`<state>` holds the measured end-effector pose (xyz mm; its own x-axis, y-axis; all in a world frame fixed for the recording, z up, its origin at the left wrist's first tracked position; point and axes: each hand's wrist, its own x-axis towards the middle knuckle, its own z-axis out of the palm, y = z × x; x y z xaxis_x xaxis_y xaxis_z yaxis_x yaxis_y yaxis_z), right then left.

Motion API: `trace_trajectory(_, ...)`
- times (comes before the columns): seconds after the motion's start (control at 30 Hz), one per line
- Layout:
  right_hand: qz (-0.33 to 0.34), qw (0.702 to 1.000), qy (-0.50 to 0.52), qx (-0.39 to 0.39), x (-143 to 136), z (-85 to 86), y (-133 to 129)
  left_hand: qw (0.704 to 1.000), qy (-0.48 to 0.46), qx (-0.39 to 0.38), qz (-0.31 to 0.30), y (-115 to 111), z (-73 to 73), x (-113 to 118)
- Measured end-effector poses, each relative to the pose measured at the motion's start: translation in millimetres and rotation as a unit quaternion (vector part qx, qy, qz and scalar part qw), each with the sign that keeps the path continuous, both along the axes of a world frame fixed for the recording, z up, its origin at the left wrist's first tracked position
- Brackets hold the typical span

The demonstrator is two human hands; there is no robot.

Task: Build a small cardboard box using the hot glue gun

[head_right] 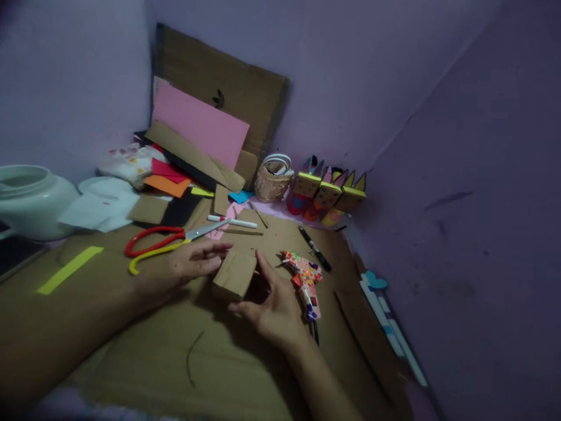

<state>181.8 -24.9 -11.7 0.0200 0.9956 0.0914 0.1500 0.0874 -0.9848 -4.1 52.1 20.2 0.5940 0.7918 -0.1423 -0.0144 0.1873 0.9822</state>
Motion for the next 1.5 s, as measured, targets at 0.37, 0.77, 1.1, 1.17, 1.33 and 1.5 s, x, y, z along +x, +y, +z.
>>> trace_trajectory(0.37, 0.006, 1.0, -0.002, 0.016, -1.2, 1.3, -0.9, 0.998, 0.063, 0.019, -0.018, 2.0, 6.9, 6.8)
trace_trajectory(0.77, 0.007, 0.989, -0.12, 0.089, 3.5, -2.8, -8.7, 0.991, 0.113, 0.067, -0.018, 3.0, 14.0, 9.6)
trace_trajectory(1.1, 0.022, 0.984, -0.151, 0.093, 3.0, 3.4, -11.7, 0.992, 0.108, 0.069, -0.024, 1.7, 12.6, 11.3)
trace_trajectory(1.17, 0.023, 0.984, -0.148, 0.095, 3.8, 4.2, -11.6, 0.991, 0.111, 0.071, -0.024, 1.1, 13.5, 11.4)
trace_trajectory(1.33, 0.021, 0.985, -0.14, 0.099, 4.7, 2.5, -9.6, 0.99, 0.121, 0.066, -0.031, 0.8, 14.8, 11.9)
trace_trajectory(1.5, 0.016, 0.984, -0.14, 0.11, 4.8, 1.3, -8.2, 0.989, 0.126, 0.064, -0.039, 1.0, 17.8, 12.1)
